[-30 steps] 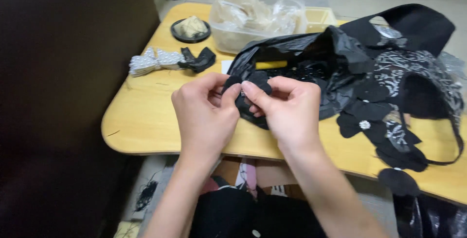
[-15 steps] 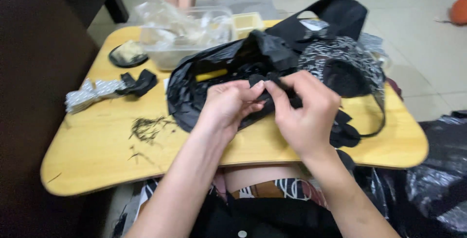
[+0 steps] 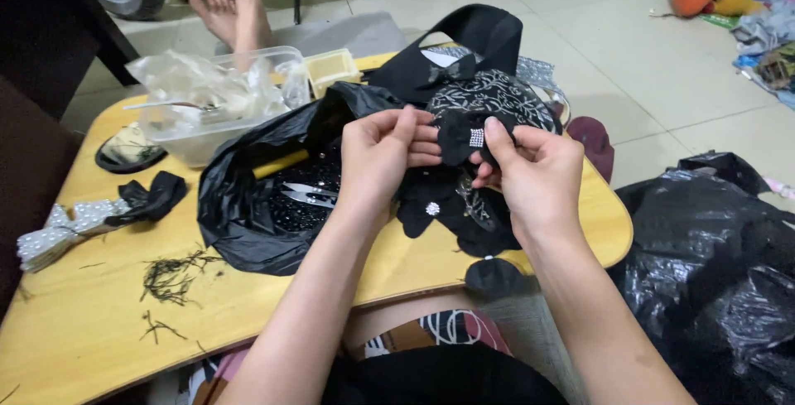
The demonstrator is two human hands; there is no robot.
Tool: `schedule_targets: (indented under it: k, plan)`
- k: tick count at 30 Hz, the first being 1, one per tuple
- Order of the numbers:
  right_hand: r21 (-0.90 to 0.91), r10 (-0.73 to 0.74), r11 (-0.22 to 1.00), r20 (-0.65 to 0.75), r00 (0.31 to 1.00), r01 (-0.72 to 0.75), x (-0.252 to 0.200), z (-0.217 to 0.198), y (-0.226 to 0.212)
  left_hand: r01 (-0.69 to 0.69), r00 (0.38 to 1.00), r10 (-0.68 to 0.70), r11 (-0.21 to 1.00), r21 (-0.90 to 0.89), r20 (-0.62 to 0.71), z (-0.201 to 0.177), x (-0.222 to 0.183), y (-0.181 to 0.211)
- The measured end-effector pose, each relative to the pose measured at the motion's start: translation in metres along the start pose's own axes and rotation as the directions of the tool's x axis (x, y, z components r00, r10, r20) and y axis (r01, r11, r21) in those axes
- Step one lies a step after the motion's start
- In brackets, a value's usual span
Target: Assembling small black fabric bows by trimming and joining components at a work table.
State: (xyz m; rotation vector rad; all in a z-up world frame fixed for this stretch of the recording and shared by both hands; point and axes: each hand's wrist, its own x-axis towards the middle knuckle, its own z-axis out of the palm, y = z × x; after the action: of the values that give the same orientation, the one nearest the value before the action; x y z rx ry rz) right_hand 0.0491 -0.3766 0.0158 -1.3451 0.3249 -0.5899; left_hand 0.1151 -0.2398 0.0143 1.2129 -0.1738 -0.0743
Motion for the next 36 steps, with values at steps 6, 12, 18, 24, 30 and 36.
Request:
schedule_targets:
  k: [6,12,18,24,30,36]
  plan:
    - [-0.064,-0.066,0.996,-0.01,0.998,0.065,0.005,-0.01,0.015,-0.035,0.991,0.019,0.991,0.129,0.129,0.02,-0.006,-0.032]
    - [-0.187,-0.183,0.966,-0.015,0.983,0.177,0.008,-0.022,0.015,-0.64,0.631,0.698,0.221,0.736,0.338,-0.003,-0.012,-0.014]
    - [-0.187,-0.21,0.957,0.091,0.974,0.223,-0.005,-0.009,-0.004,-0.418,0.707,0.506,-0.265,0.869,0.494,-0.045,-0.001,-0.012]
    - [-0.639,-0.556,0.497,0.284,0.781,0.586,0.009,0.017,-0.012,-0.502,0.588,0.69,-0.099,0.859,0.423,-0.093,-0.003,0.042]
    - [-0.634,-0.721,0.101,0.485,0.496,0.767,0.012,0.052,0.008,0.017,0.707,0.707,0.015,1.0,-0.023,-0.212,-0.044,0.063]
    - [-0.366,-0.654,0.151,0.66,0.37,0.918,-0.049,0.118,0.001,0.536,0.841,-0.014,0.152,0.831,-0.54,-0.165,-0.09,0.109]
